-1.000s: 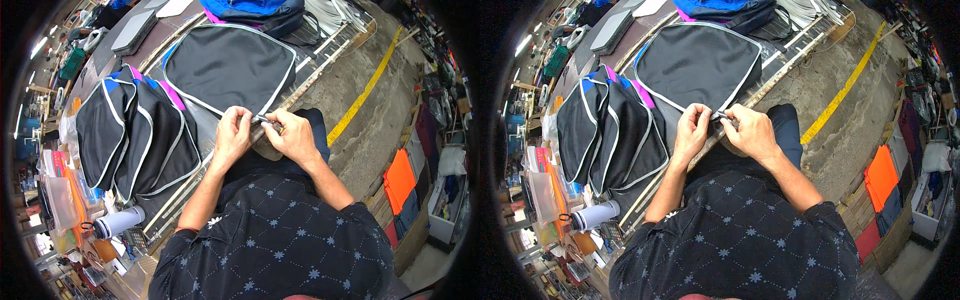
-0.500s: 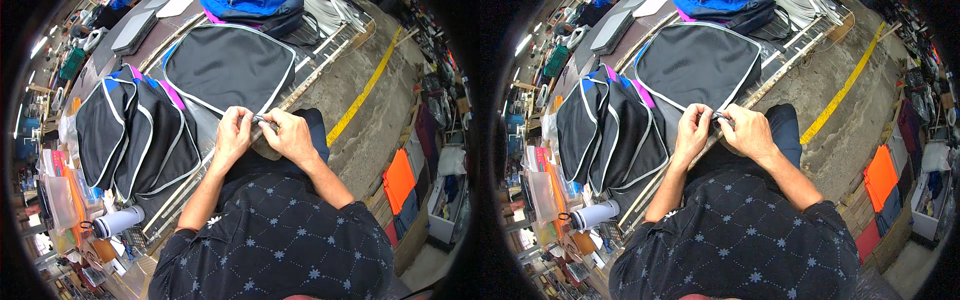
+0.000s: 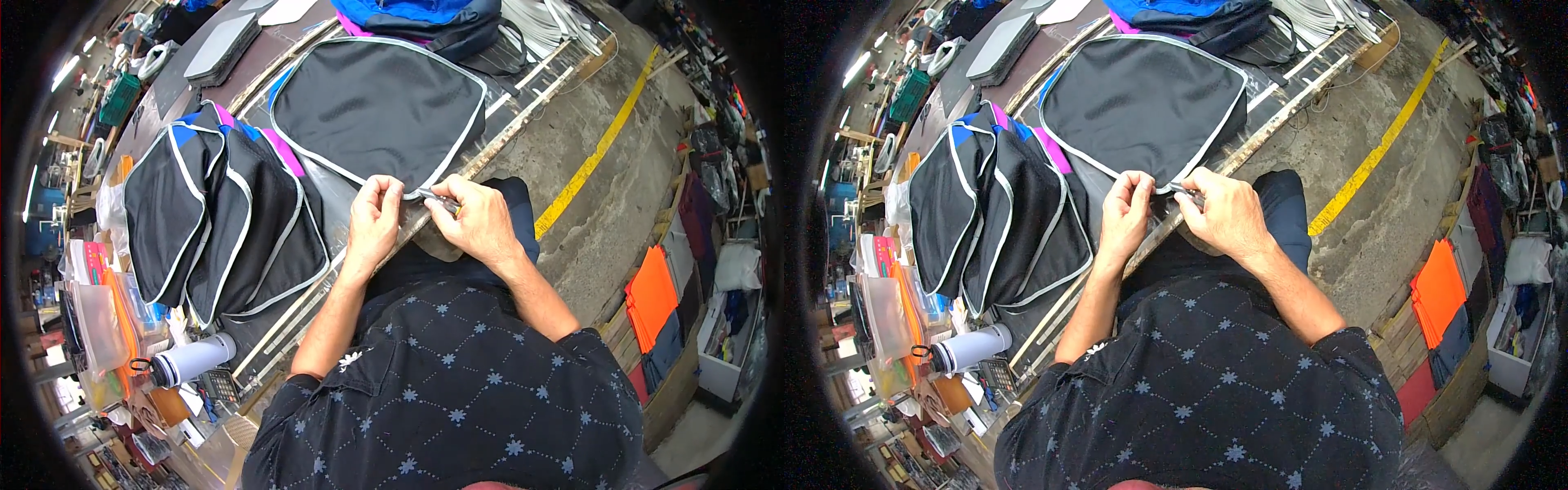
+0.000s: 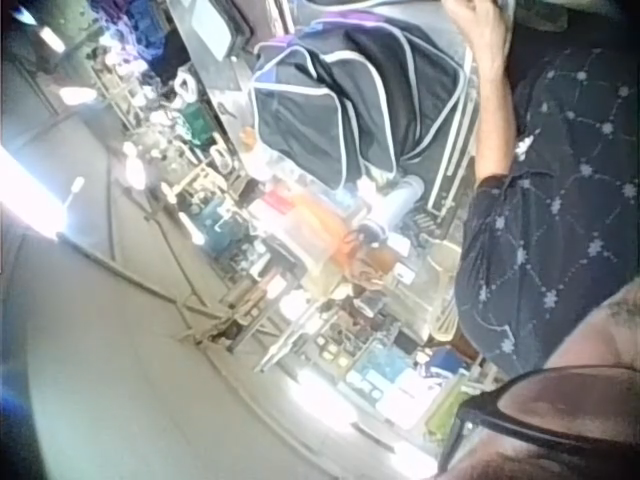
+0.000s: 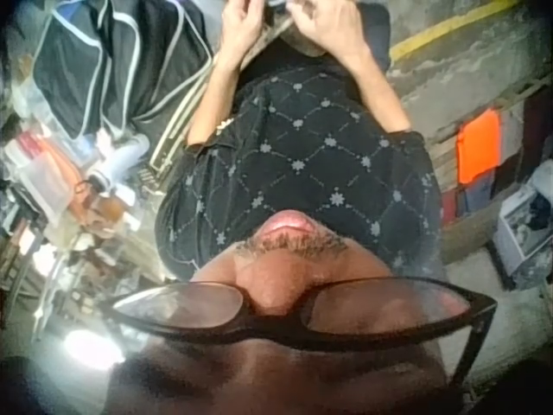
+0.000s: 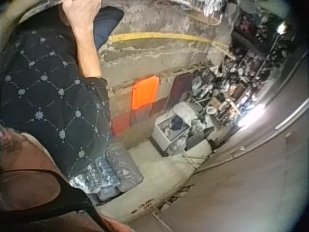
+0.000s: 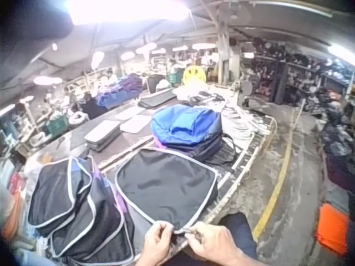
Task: Inspecting and assembling components of a backpack, specifically checking zipper alignment and trimming excess threads.
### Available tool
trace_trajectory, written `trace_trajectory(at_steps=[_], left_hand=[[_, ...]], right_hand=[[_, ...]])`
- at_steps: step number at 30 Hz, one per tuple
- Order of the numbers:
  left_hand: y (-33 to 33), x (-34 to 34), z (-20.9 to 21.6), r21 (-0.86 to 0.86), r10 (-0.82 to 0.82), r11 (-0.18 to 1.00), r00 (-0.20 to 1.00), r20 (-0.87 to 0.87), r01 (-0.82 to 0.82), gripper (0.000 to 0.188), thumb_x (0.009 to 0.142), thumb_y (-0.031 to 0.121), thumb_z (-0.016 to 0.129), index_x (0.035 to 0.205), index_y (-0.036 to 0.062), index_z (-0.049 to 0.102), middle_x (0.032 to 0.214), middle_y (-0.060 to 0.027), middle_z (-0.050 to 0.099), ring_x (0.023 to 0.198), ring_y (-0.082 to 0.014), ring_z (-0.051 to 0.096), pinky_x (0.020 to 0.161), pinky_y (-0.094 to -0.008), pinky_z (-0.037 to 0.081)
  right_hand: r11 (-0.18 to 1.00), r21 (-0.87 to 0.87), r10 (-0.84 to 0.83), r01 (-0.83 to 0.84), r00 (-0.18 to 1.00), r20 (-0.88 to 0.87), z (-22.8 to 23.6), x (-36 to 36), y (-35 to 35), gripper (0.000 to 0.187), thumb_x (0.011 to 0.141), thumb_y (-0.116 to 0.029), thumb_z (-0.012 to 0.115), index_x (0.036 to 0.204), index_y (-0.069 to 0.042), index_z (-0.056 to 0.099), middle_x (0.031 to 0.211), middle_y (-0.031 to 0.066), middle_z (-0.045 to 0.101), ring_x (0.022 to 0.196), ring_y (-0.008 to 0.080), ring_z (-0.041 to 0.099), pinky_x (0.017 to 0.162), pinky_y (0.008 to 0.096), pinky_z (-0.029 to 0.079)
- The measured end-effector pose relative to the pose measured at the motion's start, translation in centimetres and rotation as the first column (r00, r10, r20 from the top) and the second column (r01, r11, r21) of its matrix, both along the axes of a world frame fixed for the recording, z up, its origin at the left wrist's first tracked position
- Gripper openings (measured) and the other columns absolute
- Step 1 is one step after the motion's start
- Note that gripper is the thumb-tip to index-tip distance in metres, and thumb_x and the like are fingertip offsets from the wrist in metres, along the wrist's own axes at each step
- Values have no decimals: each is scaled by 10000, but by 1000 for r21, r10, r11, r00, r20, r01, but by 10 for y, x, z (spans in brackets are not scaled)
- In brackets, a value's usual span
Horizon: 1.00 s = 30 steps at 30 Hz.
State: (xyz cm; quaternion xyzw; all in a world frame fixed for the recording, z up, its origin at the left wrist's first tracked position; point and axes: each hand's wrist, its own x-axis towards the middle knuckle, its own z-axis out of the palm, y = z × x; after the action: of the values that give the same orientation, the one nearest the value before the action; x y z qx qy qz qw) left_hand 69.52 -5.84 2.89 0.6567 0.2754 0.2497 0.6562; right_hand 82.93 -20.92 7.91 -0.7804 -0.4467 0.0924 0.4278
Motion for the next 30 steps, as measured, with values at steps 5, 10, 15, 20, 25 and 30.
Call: trace_trajectory(at_steps=[5,10,15,20,25,30], left_hand=[[-2,1,4,-7,-5,1000,999,32,5,177,1139,207,649,1066,47,663,847,83,575,732,-13,485,647,-221,415],[-4,2,8,52,-20,998,1000,3,20,178,1140,212,648,1072,49,663,865,78,574,747,-18,482,653,-221,414],[-7,1,11,59,-9,998,1000,29,7,194,1142,223,643,1051,53,663,848,74,569,733,-27,474,644,-229,410],[2,-20,10,-77,-125,989,991,48,129,479,1177,370,557,819,66,652,690,33,559,602,-59,470,577,-245,398],[-9,-21,-16,-260,-352,916,922,-161,304,607,1167,550,498,935,39,728,776,-32,694,539,-85,516,508,-261,423],[-25,-3,-19,-508,-182,849,983,-23,145,565,1152,542,552,1201,4,719,921,-54,742,537,-54,495,481,-218,378]], right_hand=[[999,8,38,-38,999,-11,16,-3,3,211,912,-203,835,1044,-47,780,886,142,792,763,306,778,690,391,589],[997,-67,53,-46,992,111,9,-3,10,173,921,-189,820,1031,-71,756,891,131,790,810,351,777,704,427,597],[996,-77,45,-35,991,127,5,-2,10,171,934,-183,808,1048,-72,748,895,123,789,796,345,770,707,425,594],[994,66,-84,92,991,-106,11,12,0,296,1002,-232,797,1224,-51,721,939,79,770,722,143,683,678,324,547],[984,43,-148,170,935,-321,-28,48,-2,286,1067,-277,763,1150,-7,720,894,-43,679,741,23,551,636,229,444],[992,81,-35,100,815,-578,-59,52,15,252,1067,-286,763,986,-49,743,835,-89,629,718,16,495,608,234,388]])
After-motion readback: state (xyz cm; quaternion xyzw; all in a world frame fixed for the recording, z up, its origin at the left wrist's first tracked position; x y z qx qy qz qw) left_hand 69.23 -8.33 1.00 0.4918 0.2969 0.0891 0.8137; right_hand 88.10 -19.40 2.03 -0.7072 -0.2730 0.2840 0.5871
